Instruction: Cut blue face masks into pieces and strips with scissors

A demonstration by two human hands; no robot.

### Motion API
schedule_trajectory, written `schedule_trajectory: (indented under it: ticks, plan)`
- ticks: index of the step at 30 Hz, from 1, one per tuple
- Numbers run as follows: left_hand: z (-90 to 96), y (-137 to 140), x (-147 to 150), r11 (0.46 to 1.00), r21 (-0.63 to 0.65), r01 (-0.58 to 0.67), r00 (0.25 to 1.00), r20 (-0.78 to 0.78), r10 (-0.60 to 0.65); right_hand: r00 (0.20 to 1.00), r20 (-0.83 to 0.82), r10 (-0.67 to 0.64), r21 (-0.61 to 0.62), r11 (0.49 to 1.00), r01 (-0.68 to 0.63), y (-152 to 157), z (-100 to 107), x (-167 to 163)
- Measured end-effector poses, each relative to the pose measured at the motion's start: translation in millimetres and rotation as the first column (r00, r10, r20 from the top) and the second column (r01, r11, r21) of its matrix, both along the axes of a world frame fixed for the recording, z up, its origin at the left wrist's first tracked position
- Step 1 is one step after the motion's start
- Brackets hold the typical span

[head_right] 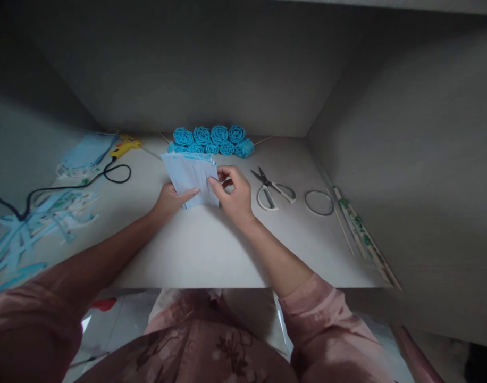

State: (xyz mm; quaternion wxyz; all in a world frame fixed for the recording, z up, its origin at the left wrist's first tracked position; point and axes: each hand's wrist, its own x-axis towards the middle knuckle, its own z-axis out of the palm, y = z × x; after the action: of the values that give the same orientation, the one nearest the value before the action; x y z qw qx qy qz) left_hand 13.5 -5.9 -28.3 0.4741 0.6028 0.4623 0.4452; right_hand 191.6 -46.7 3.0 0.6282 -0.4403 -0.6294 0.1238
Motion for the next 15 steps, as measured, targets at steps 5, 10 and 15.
schedule_trajectory:
  ticks: [5, 10, 15]
  plan:
    - [1.5, -0.4, 0.3, 1.000, 0.004, 0.001, 1.000, 0.000, -0.001, 0.995, 0.080, 0.054, -0.037, 0.998, -0.051, 0.2, -2.1, 1.8]
    - [-2.6, 1.9, -0.4, 1.000, 0.005, 0.006, 1.000, 0.010, -0.006, 0.993, 0.106, 0.058, -0.066, 0.997, -0.051, -1.9, -3.3, 2.0]
    - [-4.6, 2.7, -0.6, 1.000, 0.012, 0.004, 1.000, 0.002, -0.004, 0.988, 0.144, 0.060, -0.107, 0.993, -0.044, -2.9, -3.1, 2.4]
